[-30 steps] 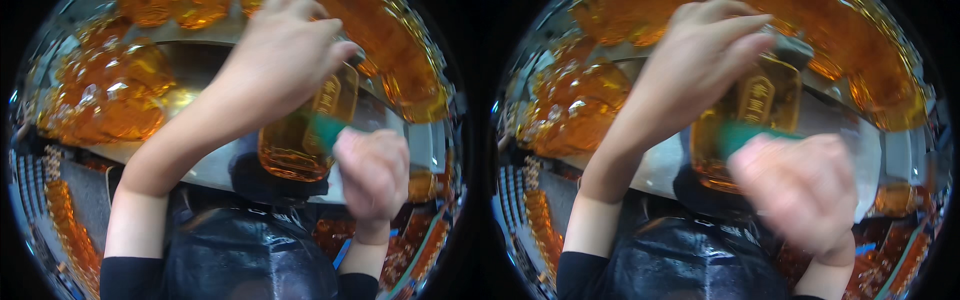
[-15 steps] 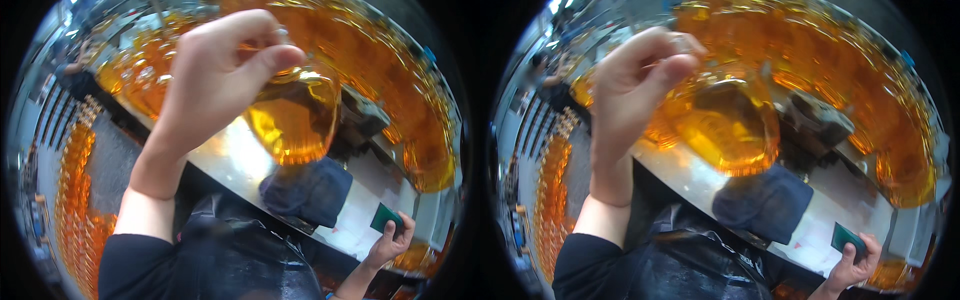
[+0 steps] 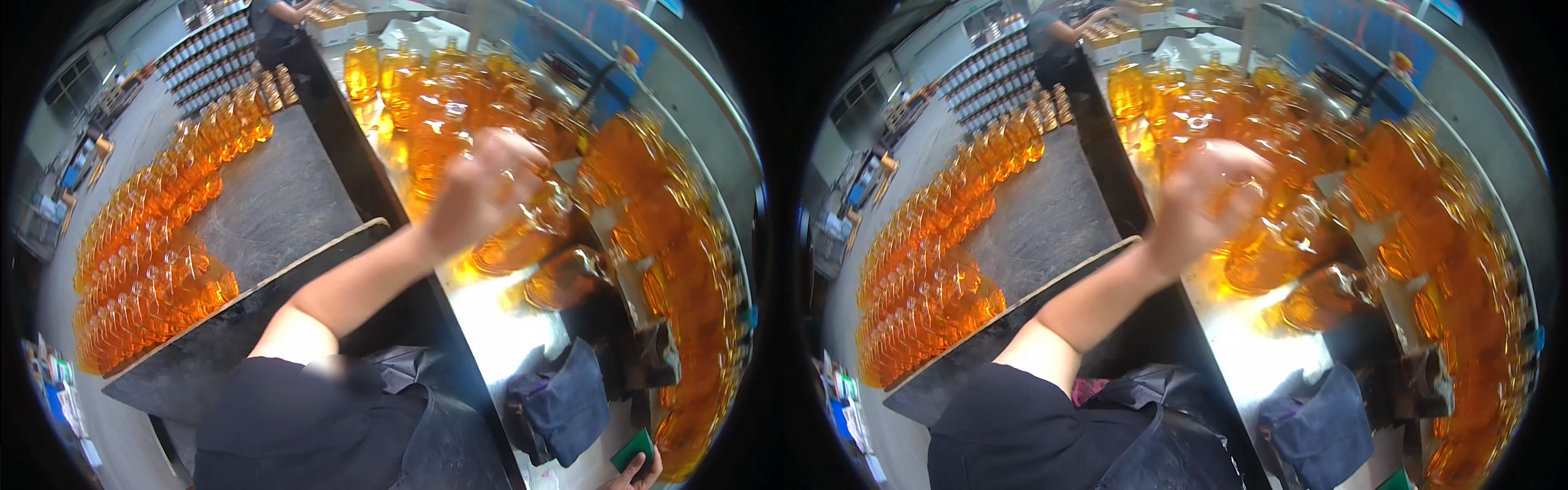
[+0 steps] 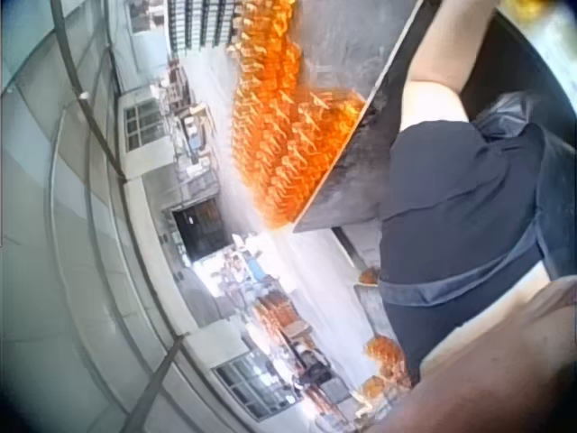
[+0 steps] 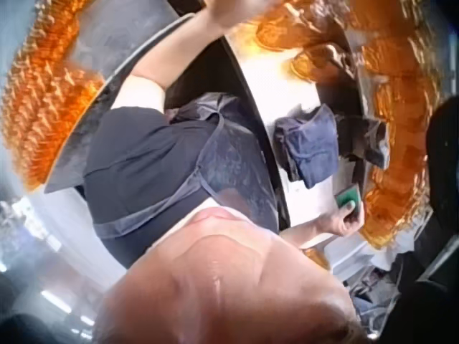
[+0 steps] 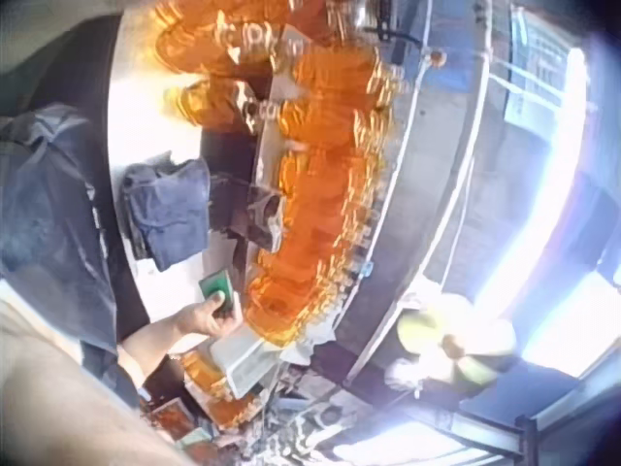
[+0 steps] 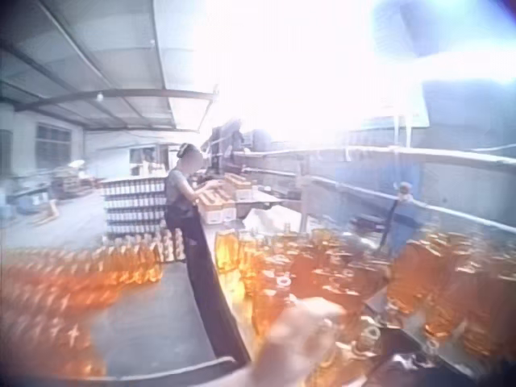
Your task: The person repeatedly picks up amber-colored glass bottles from a table, applies a rectangular label to the front of each bottle, and smooths it down with a green plastic scraper. After labeling, the person places the bottle into a row of finished units on the left side of the workspace.
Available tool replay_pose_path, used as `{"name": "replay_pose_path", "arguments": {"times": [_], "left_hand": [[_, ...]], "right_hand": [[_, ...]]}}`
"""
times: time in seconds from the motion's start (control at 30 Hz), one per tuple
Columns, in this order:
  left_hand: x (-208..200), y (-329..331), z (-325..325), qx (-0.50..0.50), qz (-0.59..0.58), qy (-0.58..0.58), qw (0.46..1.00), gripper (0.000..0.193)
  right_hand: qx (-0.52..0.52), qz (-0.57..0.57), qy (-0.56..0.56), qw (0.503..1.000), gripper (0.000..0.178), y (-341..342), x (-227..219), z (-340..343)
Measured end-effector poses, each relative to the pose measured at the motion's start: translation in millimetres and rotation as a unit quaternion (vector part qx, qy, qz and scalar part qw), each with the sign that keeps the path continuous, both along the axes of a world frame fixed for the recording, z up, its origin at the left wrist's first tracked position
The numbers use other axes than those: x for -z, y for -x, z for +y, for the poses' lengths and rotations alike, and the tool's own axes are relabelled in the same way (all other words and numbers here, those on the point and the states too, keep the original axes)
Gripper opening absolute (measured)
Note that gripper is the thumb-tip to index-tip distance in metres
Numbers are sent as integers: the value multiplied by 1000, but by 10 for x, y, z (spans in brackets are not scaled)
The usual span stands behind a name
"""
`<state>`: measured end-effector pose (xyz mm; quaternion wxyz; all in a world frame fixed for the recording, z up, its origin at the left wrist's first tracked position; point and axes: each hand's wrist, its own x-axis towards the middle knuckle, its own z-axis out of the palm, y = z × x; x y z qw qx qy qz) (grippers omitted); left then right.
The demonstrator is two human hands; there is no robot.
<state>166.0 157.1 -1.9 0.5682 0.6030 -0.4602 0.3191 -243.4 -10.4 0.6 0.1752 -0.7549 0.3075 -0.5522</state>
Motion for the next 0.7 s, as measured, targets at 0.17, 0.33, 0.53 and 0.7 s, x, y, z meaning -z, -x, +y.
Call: {"name": "replay_pose_path", "arguments": {"times": [0.17,0.33,0.53,0.7], "left_hand": [[535,-1578,2001,-455,-54,89,884,32],[1022,-2374,3986,-763,162,56,623,67],[1505,-2665,5244,-727,352,-50,587,69],[1664,-2649,4823,-748,310,-18,586,61]], "right_hand": [[15,6,10,1000,18,-299,-65,4],[49,29,-15,998,16,-588,-114,-29],[38,65,-23,997,16,-691,-12,-48],[35,80,-40,995,20,-166,137,-459]]}}
